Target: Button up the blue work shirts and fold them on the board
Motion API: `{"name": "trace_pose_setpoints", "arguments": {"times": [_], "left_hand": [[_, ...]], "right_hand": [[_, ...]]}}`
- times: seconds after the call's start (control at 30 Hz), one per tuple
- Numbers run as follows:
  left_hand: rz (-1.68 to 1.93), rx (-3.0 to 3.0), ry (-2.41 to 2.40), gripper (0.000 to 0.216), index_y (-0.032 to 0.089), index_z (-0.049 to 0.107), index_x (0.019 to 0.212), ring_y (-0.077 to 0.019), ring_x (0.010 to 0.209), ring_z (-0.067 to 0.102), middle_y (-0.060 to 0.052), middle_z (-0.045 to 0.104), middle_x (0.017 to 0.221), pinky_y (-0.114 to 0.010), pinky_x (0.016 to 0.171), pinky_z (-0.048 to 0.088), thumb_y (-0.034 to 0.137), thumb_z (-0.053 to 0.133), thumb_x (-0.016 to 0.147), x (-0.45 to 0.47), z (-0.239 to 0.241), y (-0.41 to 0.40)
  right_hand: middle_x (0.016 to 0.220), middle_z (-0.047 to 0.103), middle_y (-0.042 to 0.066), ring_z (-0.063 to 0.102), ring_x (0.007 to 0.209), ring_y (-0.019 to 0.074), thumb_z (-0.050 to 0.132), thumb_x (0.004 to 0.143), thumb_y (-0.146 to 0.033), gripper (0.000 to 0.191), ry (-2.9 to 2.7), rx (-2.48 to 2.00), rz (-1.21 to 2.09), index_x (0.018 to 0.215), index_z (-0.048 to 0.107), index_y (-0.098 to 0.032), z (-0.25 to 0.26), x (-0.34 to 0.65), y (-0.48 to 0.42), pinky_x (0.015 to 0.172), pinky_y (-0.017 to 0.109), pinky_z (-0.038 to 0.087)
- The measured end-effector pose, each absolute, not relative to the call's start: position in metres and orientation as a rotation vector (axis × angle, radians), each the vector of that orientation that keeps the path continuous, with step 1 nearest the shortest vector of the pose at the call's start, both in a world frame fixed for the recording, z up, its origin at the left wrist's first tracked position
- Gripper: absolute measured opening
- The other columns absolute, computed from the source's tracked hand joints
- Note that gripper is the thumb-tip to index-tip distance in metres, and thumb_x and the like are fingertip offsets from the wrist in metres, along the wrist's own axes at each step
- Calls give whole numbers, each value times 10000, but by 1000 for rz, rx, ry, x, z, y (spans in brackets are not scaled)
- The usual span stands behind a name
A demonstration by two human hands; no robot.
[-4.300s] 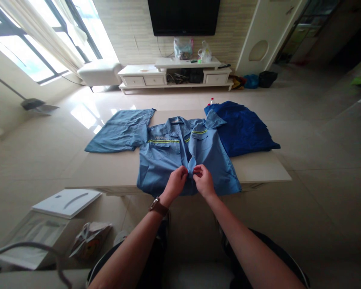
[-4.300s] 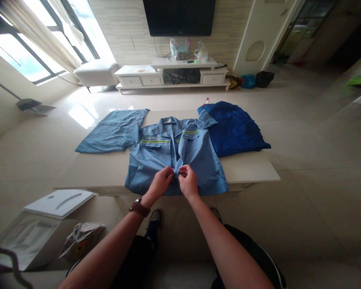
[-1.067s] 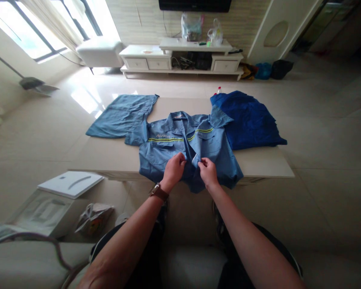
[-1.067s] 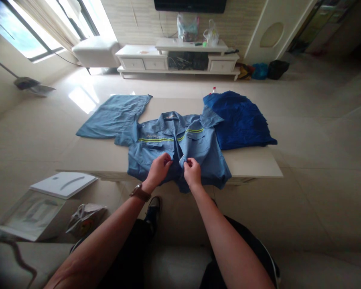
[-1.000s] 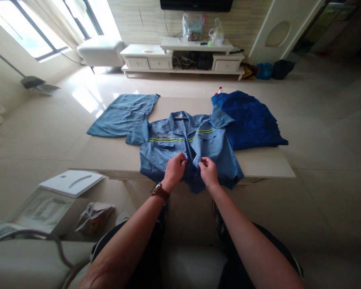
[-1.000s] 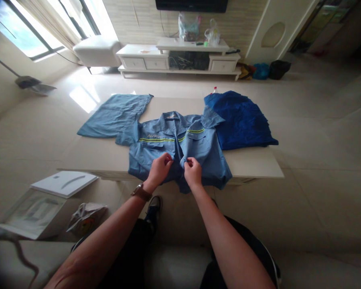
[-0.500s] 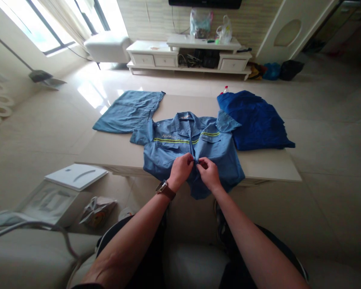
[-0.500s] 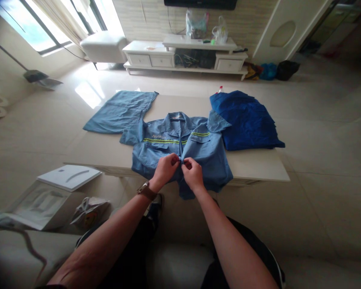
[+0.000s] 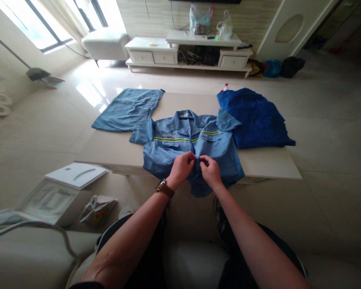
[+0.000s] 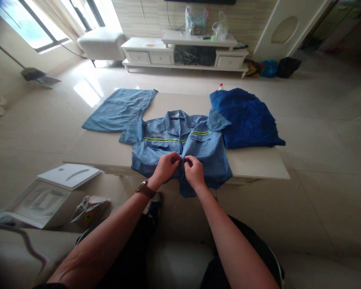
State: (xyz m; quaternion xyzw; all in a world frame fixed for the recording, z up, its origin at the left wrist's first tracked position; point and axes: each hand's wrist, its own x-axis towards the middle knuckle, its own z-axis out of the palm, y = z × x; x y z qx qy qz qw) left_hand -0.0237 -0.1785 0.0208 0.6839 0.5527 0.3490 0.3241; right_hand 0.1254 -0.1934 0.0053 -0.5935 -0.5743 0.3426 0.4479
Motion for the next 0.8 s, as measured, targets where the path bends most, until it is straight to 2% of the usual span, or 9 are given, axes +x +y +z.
{"name": "trace_pose_setpoints", "arguments": {"times": [0.2,0.3,0.4,0.63,0.8], "left_hand": [[886,1818,1365,142,171,693,848,-148,721,630,-19,704,772,-252,701,452,88,579,834,-20,30,-183],[916,1685,1343,79,159,688,816,-136,672,596,-10,680,732,-244,644,425,220,654,852,-19,26,-183],[985,1500,1357,225,150,672,768,-127,630,562,1,647,677,-240,604,407,360,739,811,-17,17,-181],[1138,1158,1333,115,149,669,810,-124,630,603,5,665,674,-224,608,423,214,729,736,-10,9,-176],[1142,1021,1338,117,154,655,812,-109,585,569,21,646,635,-206,563,395,190,714,716,-8,14,-176]], "right_hand": [[838,721,62,628,717,205,596,798,-367,195,-1419,-1474,900,851,668,-194,2,131,-193,692,305,496],[835,710,57,622,721,199,607,813,-345,168,-1471,-1475,854,851,667,-193,5,132,-194,690,298,486],[828,691,47,608,717,190,590,835,-298,122,-1543,-1462,761,832,660,-198,9,130,-196,701,298,476],[836,666,44,591,708,189,583,863,-265,86,-1570,-1498,659,824,635,-210,14,128,-197,690,299,478],[813,658,44,591,717,190,581,871,-297,121,-1589,-1492,621,788,613,-215,18,128,-198,709,302,472]]}}
